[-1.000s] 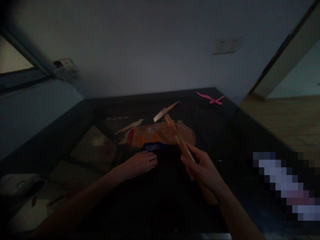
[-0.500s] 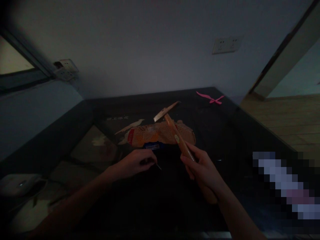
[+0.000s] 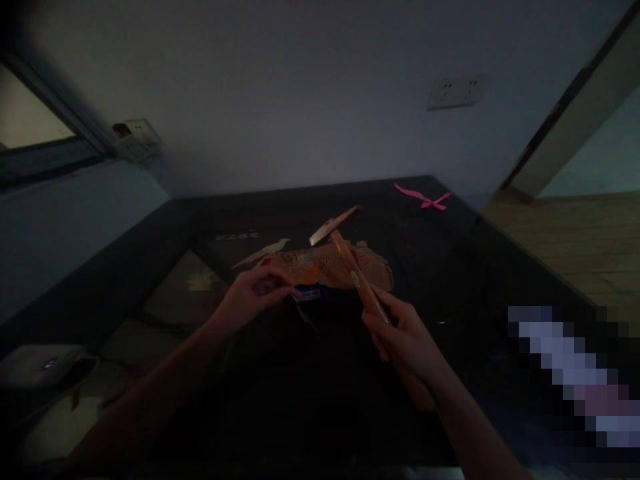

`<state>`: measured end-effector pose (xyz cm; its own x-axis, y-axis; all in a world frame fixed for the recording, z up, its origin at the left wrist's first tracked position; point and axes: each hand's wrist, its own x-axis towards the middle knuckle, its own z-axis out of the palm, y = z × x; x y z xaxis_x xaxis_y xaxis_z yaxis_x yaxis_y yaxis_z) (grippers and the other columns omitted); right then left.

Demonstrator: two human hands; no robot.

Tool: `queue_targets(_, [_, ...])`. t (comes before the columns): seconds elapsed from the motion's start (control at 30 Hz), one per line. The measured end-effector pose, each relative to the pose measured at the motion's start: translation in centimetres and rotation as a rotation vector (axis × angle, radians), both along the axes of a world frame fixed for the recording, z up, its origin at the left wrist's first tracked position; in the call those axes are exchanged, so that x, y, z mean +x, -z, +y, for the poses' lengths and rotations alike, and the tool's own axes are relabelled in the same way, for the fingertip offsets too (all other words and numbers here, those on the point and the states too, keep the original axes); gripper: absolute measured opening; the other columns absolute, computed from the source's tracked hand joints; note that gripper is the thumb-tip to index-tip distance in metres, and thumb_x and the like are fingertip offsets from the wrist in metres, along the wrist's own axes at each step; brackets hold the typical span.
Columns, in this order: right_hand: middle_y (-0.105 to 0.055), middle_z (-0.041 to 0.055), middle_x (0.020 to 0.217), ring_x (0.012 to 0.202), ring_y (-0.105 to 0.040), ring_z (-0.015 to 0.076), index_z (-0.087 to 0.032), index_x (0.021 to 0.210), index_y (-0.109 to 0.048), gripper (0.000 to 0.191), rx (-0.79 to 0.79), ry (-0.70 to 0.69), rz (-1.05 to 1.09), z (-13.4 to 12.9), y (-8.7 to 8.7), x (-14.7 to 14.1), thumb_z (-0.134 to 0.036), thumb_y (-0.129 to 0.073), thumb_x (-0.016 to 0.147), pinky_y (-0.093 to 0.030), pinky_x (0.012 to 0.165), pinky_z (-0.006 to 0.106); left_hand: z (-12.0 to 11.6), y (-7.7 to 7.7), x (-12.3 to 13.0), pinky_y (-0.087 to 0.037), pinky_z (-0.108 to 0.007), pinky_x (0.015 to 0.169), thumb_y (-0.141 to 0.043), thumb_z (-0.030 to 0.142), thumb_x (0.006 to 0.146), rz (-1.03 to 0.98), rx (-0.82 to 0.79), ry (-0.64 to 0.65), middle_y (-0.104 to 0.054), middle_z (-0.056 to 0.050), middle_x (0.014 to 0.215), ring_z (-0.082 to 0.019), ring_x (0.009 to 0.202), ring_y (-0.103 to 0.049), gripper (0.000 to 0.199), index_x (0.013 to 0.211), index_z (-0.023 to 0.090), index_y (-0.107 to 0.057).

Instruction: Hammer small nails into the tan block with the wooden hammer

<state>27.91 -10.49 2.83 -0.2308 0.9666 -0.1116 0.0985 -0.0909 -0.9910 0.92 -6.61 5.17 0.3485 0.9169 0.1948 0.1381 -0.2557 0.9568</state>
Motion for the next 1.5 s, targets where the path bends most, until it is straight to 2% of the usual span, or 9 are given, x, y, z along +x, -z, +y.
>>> queue_targets(0.13, [-0.049, -0.0065, 0.059, 0.035, -0.041, 0.0052, -0.017, 0.135, -0.047, 0.061, 0.001, 0.008, 0.005, 0.1, 0.2, -0.1, -0.039, -0.064, 0.081, -0.031, 0.033, 0.018, 2.9, -0.6, -0.2, -0.056, -0.028, 0.075, -0.06, 0.02, 0.081, 0.031, 0.248, -0.235, -0.07, -0.003, 0.081, -0.015, 0.077, -0.069, 0.018, 0.098, 0.017, -0.065])
queue_targets(0.23, [-0.05, -0.0058, 0.062, 0.036, -0.041, 0.0053, -0.017, 0.134, -0.047, 0.06, -0.005, 0.012, 0.004, 0.1, 0.3, -0.2, -0.04, -0.064, 0.081, -0.031, 0.033, 0.018, 5.7, 0.0, 0.2, -0.055, -0.027, 0.074, -0.063, 0.019, 0.079, 0.068, 0.354, -0.345, -0.069, -0.004, 0.085, -0.015, 0.077, -0.068, 0.026, 0.104, 0.017, -0.065])
queue_targets(0.3, [-0.049, -0.0058, 0.062, 0.037, -0.041, 0.0054, -0.017, 0.135, -0.047, 0.06, -0.006, 0.009, 0.0, 0.0, 0.2, -0.2, -0.04, -0.063, 0.082, -0.031, 0.034, 0.019, 7.1, 0.8, 0.6, -0.055, -0.027, 0.074, -0.064, 0.019, 0.077, 0.103, 0.382, -0.384, -0.069, -0.004, 0.085, -0.015, 0.077, -0.067, 0.022, 0.099, 0.017, -0.067])
queue_targets(0.4, [-0.046, -0.0076, 0.056, 0.036, -0.04, 0.0063, -0.014, 0.137, -0.044, 0.062, -0.005, 0.004, -0.024, 0.0, 0.1, -0.3, -0.04, -0.061, 0.083, -0.031, 0.035, 0.019, 8.2, 1.9, 0.7, -0.054, -0.028, 0.076, -0.064, 0.02, 0.078, 0.172, 0.387, -0.372, -0.07, -0.004, 0.085, -0.016, 0.079, -0.067, 0.011, 0.088, 0.017, -0.068])
queue_targets(0.53, [-0.047, -0.007, 0.057, 0.037, -0.041, 0.0074, -0.014, 0.137, -0.044, 0.064, -0.017, 0.004, -0.046, -0.1, 0.1, -0.3, -0.041, -0.062, 0.083, -0.033, 0.035, 0.02, 8.2, 2.7, 0.5, -0.054, -0.027, 0.071, -0.064, 0.021, 0.078, 0.212, 0.327, -0.314, -0.07, -0.003, 0.082, -0.016, 0.076, -0.067, 0.009, 0.085, 0.017, -0.067])
queue_targets(0.77, [-0.048, -0.0054, 0.064, 0.039, -0.041, 0.007, -0.017, 0.138, -0.044, 0.063, -0.045, -0.011, -0.034, -0.1, -0.2, -0.3, -0.043, -0.062, 0.083, -0.033, 0.036, 0.021, 7.9, 2.5, 0.5, -0.053, -0.026, 0.071, -0.063, 0.019, 0.077, 0.259, 0.284, -0.298, -0.068, -0.003, 0.083, -0.015, 0.076, -0.066, 0.007, 0.084, 0.016, -0.064])
queue_targets(1.17, [-0.046, -0.0073, 0.055, 0.038, -0.04, 0.0072, -0.015, 0.136, -0.046, 0.062, 0.001, 0.016, -0.101, 0.1, -0.1, -0.5, -0.042, -0.062, 0.083, -0.032, 0.036, 0.019, 7.9, 2.9, 0.3, -0.052, -0.027, 0.073, -0.064, 0.017, 0.077, 0.268, 0.262, -0.274, -0.069, -0.003, 0.082, -0.015, 0.076, -0.065, 0.007, 0.084, 0.016, -0.065])
queue_targets(1.3, [-0.045, -0.0076, 0.053, 0.038, -0.041, 0.0083, -0.013, 0.137, -0.045, 0.064, 0.043, -0.005, -0.124, 0.4, -1.7, -0.6, -0.042, -0.062, 0.081, -0.033, 0.035, 0.02, 8.1, 3.1, 0.3, -0.053, -0.028, 0.075, -0.065, 0.019, 0.076, 0.238, 0.243, -0.268, -0.07, -0.003, 0.084, -0.016, 0.078, -0.066, 0.008, 0.084, 0.016, -0.066])
queue_targets(1.5, [-0.052, -0.0045, 0.056, 0.038, -0.044, 0.0097, -0.019, 0.138, -0.048, 0.063, 0.162, -0.073, -0.285, 0.9, -7.2, -1.0, -0.038, -0.064, 0.08, -0.036, 0.033, 0.02, 8.2, 3.3, 0.2, -0.053, -0.029, 0.076, -0.066, 0.012, 0.073, 0.231, 0.189, -0.288, -0.071, -0.004, 0.082, -0.017, 0.078, -0.067, 0.011, 0.083, 0.015, -0.067])
